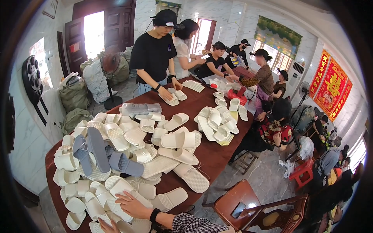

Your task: Moving large material bags and then organizing a large quantity of white slippers on a communal work table in a factory.

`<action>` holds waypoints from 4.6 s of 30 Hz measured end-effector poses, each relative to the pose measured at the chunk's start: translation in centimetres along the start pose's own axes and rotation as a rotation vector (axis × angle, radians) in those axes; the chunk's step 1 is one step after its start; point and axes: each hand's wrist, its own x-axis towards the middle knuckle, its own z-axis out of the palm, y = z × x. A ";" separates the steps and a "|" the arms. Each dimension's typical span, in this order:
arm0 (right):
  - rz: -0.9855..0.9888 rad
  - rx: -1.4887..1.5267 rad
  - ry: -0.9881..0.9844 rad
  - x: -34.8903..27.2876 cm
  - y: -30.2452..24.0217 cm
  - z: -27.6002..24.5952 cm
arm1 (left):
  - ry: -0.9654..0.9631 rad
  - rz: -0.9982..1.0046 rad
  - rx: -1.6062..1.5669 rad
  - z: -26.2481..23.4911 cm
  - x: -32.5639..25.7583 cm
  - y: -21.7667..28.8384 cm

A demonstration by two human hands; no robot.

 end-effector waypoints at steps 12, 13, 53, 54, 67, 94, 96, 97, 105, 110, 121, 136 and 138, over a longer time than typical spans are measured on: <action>-0.018 -0.019 0.011 0.4 -0.5 0.3 | -0.102 -0.091 0.095 -2.3 0.0 1.9; -0.022 -0.025 0.014 0.3 -0.5 0.2 | -0.104 -0.087 0.094 -2.3 0.0 1.9; -0.047 0.071 -0.004 0.3 -0.4 0.2 | -0.179 -0.132 0.087 -3.0 0.0 2.4; -0.037 0.059 0.004 0.3 -0.4 0.2 | -0.187 -0.142 0.071 -3.1 0.0 2.4; -0.080 0.127 0.041 0.3 -0.9 -0.8 | -0.162 -0.065 0.147 -2.3 -0.2 1.2; -0.055 0.017 0.018 0.0 -0.4 -0.4 | -0.168 -0.121 0.137 -2.2 -0.1 1.3; -0.066 0.028 0.011 0.1 -0.7 -0.4 | -0.172 -0.116 0.116 -2.3 -0.1 1.2; -0.061 0.017 0.011 0.0 -0.6 -0.4 | -0.166 -0.107 0.119 -2.1 -0.1 1.1; -0.060 0.016 0.004 0.0 -0.7 -0.6 | -0.175 -0.125 0.087 -2.5 -0.1 1.3; -0.061 0.022 0.025 -0.2 -0.8 -0.5 | -0.173 -0.121 0.074 -2.6 -0.1 1.2; -0.063 0.018 0.022 -0.1 -0.7 -1.0 | -0.205 -0.123 0.109 -2.6 0.0 1.9; -0.068 0.110 0.134 -1.2 0.3 -1.1 | -0.239 -0.054 0.130 -1.6 0.2 2.4; -0.102 0.131 0.134 -0.5 -0.4 -0.3 | -0.221 -0.088 0.144 -2.8 0.0 2.1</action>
